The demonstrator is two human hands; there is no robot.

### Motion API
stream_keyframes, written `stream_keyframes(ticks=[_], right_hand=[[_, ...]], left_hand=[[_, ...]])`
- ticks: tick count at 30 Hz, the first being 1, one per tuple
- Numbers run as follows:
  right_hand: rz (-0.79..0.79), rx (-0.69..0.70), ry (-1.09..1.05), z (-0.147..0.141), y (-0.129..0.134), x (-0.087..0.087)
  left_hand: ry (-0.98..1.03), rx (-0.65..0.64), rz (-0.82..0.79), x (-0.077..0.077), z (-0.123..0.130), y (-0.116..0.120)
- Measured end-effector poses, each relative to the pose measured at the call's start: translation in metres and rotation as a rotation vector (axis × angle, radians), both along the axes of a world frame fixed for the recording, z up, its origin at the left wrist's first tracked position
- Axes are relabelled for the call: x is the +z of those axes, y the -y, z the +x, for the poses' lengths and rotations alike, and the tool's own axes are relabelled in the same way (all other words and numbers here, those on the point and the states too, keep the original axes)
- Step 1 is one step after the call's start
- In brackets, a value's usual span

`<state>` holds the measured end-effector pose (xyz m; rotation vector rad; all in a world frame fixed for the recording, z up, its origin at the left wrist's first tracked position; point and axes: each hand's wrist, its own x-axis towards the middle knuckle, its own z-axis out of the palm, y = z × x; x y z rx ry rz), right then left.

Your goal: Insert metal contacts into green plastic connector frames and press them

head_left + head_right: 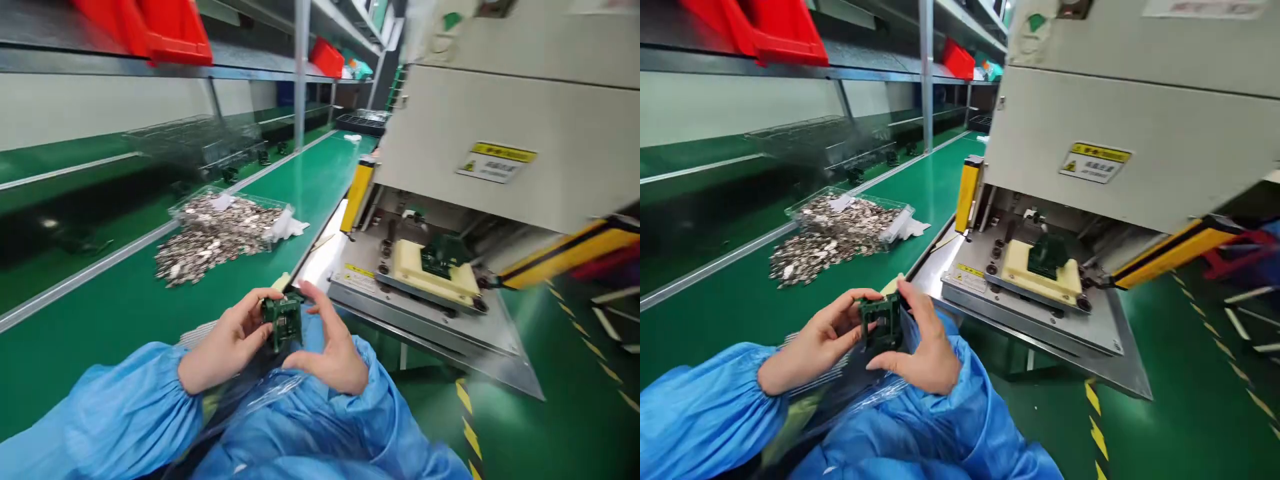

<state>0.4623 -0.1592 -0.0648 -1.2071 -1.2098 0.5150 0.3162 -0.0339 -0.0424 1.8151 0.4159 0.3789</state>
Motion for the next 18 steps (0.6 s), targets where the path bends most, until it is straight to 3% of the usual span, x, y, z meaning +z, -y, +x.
stream_keyframes(ticks=[3,5,6,9,11,13,15,18], right_hand=[[0.069,-0.061,0.152,0.036,0.052,0.02],[0.071,-0.211,0.102,0.058,0.091,0.028],[0.078,-0.328,0.055,0.069,0.111,0.029],[0.215,-0.77,-0.047,0.103,0.161,0.029],[0.31,-0.971,-0.04,0.125,0.182,0.03],[0.327,-1.04,0.01,0.144,0.189,0.033],[0.287,-1.038,0.079,0.16,0.183,0.039],[0.198,-0.956,0.185,0.181,0.161,0.048]], left_hand=[[-0.036,-0.362,-0.027,0.02,0.05,0.011],[-0.027,-0.557,0.035,0.034,0.096,0.019],[0.007,-0.582,0.117,0.041,0.122,0.024],[0.17,-0.409,0.417,0.056,0.2,0.044],[0.184,-0.323,0.472,0.061,0.245,0.059],[0.142,-0.314,0.428,0.064,0.277,0.069],[0.127,-0.31,0.374,0.065,0.292,0.073],[0.181,-0.282,0.293,0.068,0.277,0.06]])
